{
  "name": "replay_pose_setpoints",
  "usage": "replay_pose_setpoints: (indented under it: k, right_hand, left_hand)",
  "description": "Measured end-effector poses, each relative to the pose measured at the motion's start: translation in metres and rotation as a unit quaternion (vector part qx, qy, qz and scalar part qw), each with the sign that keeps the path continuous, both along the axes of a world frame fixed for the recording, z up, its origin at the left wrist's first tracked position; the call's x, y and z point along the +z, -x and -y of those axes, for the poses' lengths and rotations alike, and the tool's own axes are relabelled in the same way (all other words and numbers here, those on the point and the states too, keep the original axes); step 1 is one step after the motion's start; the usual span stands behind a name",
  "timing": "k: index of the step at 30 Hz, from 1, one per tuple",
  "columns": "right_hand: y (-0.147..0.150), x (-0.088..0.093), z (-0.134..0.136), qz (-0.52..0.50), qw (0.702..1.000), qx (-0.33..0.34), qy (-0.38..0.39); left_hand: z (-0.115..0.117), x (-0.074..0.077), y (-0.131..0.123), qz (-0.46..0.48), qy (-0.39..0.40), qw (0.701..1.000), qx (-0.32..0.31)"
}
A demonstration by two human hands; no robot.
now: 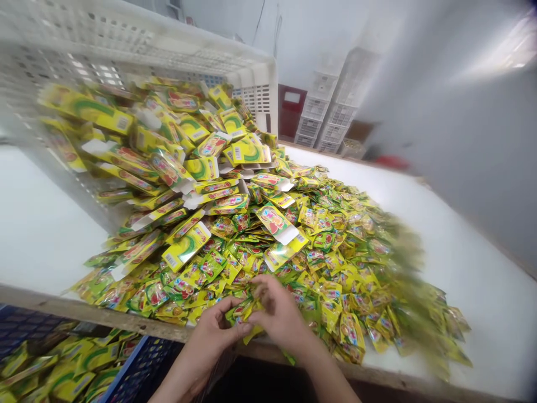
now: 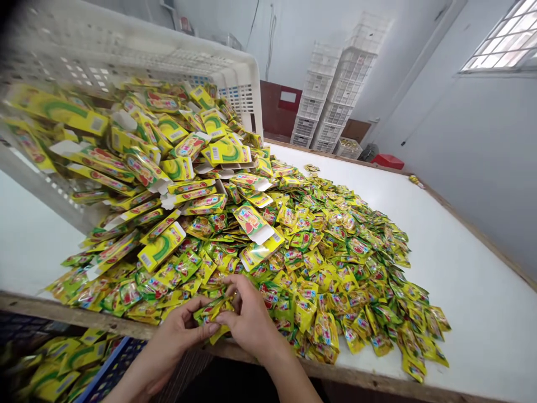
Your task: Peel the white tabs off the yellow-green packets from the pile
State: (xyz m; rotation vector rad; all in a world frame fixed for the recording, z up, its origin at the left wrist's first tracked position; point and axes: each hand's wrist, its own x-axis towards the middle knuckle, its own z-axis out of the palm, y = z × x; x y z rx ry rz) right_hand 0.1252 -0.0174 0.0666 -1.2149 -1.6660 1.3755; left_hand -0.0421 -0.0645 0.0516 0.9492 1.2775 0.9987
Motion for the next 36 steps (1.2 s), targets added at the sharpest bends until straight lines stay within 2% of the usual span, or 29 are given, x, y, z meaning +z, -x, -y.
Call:
replay_pose_setpoints:
  k: [2,5,7,9,10,13,16,17,19,21,22,23,25,27,30,31,32,34,35,36]
  right_hand:
    - [0.004,-0.008,0.001,0.014,0.999,-0.037,0.007]
    - [0.008,-0.018,0.005,0.047,0.998,-0.027,0.016]
    - [0.01,-0.022,0.009,0.054,0.998,-0.032,-0.005]
    - [0.012,-0.025,0.013,0.028,0.999,-0.04,-0.003]
    - [0.013,-0.026,0.014,0.004,0.999,-0.028,0.022]
    - [0.016,-0.03,0.018,-0.056,0.991,0.009,0.121]
    - [0.019,-0.033,0.019,-0.058,0.988,0.0,0.146]
    - [0.019,-0.034,0.019,-0.056,0.988,-0.011,0.144]
    - [0.019,-0.037,0.019,-0.059,0.987,-0.033,0.143]
    - [0.019,-0.039,0.02,-0.069,0.985,-0.05,0.151]
    - [0.019,-0.04,0.02,-0.078,0.983,-0.05,0.16]
    - [0.018,-0.041,0.021,-0.089,0.98,-0.048,0.17]
    - [0.017,-0.041,0.021,-0.112,0.976,-0.045,0.184]
    - [0.015,-0.036,0.021,-0.126,0.974,-0.064,0.176]
    - [0.008,-0.016,0.016,-0.11,0.981,-0.108,0.116]
    - [0.005,-0.007,0.013,-0.098,0.984,-0.121,0.084]
    - [0.003,0.003,0.01,-0.085,0.986,-0.138,0.046]
    - [-0.001,0.022,0.002,-0.06,0.98,-0.184,-0.054]
    - [-0.002,0.029,-0.001,-0.047,0.972,-0.198,-0.116]
    - [-0.003,0.035,-0.005,-0.031,0.964,-0.196,-0.178]
  left_hand:
    - [0.0,-0.001,0.002,-0.001,0.013,1.0,0.013]
    - [0.001,-0.002,0.005,-0.008,0.004,1.0,0.017]
    - [0.003,-0.004,0.005,-0.001,-0.015,1.0,0.014]
    - [0.005,-0.006,0.004,0.012,-0.03,0.999,0.026]
    - [0.007,-0.007,0.003,0.009,-0.04,0.999,0.033]
    - [0.009,-0.008,0.005,-0.067,-0.085,0.994,0.032]
    - [0.001,-0.005,0.021,-0.173,-0.127,0.977,-0.011]
    - [-0.005,-0.003,0.03,-0.213,-0.144,0.966,0.008]
    - [-0.023,0.0,0.054,-0.324,-0.188,0.921,0.112]
    - [-0.044,0.001,0.079,-0.46,-0.217,0.832,0.222]
    - [-0.054,0.0,0.09,-0.514,-0.224,0.791,0.243]
    - [-0.063,0.0,0.1,-0.551,-0.228,0.765,0.241]
    - [-0.075,-0.001,0.115,-0.574,-0.241,0.753,0.213]
    - [-0.077,0.0,0.126,-0.56,-0.257,0.761,0.202]
    - [-0.062,0.008,0.128,-0.527,-0.263,0.773,0.235]
    - [-0.054,0.011,0.124,-0.492,-0.257,0.796,0.241]
    - [-0.047,0.013,0.116,-0.441,-0.245,0.833,0.228]
    - [-0.032,0.015,0.092,-0.299,-0.2,0.921,0.148]
    - [-0.026,0.012,0.076,-0.226,-0.172,0.954,0.094]
    - [-0.02,0.009,0.058,-0.167,-0.147,0.974,0.045]
